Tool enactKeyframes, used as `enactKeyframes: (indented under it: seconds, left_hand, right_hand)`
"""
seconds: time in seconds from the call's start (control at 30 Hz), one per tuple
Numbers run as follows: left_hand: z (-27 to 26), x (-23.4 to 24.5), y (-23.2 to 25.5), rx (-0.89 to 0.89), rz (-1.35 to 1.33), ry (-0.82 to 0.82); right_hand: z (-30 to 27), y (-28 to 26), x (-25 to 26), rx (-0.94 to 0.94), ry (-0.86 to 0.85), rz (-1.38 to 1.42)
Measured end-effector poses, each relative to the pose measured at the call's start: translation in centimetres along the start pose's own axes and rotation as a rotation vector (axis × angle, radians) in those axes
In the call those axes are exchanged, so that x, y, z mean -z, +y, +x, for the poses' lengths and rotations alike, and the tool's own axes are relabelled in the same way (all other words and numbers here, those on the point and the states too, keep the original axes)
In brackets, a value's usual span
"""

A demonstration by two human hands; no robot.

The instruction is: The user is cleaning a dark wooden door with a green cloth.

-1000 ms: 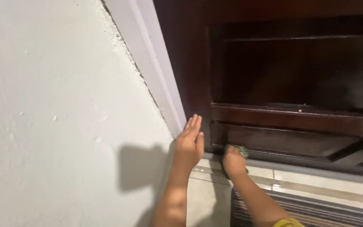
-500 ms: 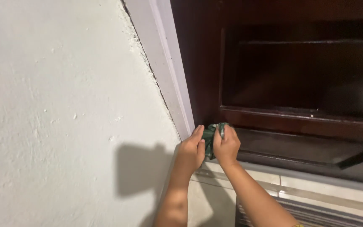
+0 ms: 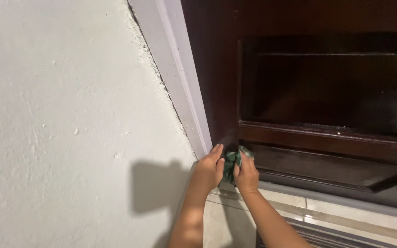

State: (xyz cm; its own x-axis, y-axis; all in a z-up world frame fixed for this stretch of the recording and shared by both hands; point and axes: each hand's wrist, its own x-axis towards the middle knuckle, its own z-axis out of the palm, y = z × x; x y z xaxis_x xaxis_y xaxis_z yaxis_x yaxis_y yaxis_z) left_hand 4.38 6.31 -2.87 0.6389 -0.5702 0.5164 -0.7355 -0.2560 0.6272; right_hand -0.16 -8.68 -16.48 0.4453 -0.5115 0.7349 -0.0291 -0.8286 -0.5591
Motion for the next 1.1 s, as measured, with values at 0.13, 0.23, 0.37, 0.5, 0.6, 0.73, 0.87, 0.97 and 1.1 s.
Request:
enactKeyframes:
  seconds: [0.13,0.23,0.37,0.5,0.6,0.73,0.87,0.97,1.1]
  left_hand:
    - [-0.1,0.2,1.5,0.043,0.016,-0.036]
    - [0.2,0.0,1.0,0.096,0.044,-0.070]
    - [-1.1,-1.0,0.4,0.172,0.032,-0.140]
    - [-2.1,-3.3,-1.3,0.373,0.066,-0.387]
    - [-2.1,-5.4,-2.2,0.424,0.002,-0.475]
    - [-3.0,-9.7,-2.4,0.610,-0.257,-0.516]
    - [-5.3,-15.9,-1.9,0.892,-0.769,-0.678]
    - [-6.4,-19.2,0.6,0.825,-0.947,-0.706]
    - [-6.2,-19.8,5.6,0.753,-1.130,-0.581]
  right_hand:
    - [-4.4,4.1,-1.1,-0.083,-0.155,-0.120]
    - [-4.7,5.9,-1.8,-0.109,-0.354,-0.243]
    - [-2.9,5.6,1.0,-0.226,-0.635,-0.223]
    - [-0.5,4.2,6.7,-0.558,-0.697,0.349]
    - [0.6,3.9,12.5,-1.066,-0.728,0.791]
    - [1.3,6.7,18.4,-1.250,-0.606,1.095]
    - [2.6,8.0,22.7,-1.247,-0.536,1.349]
    - [2.5,10.3,24.2,-1.255,-0.498,1.449]
    - [3.1,10.8,26.2,-1.194,-0.457,1.414]
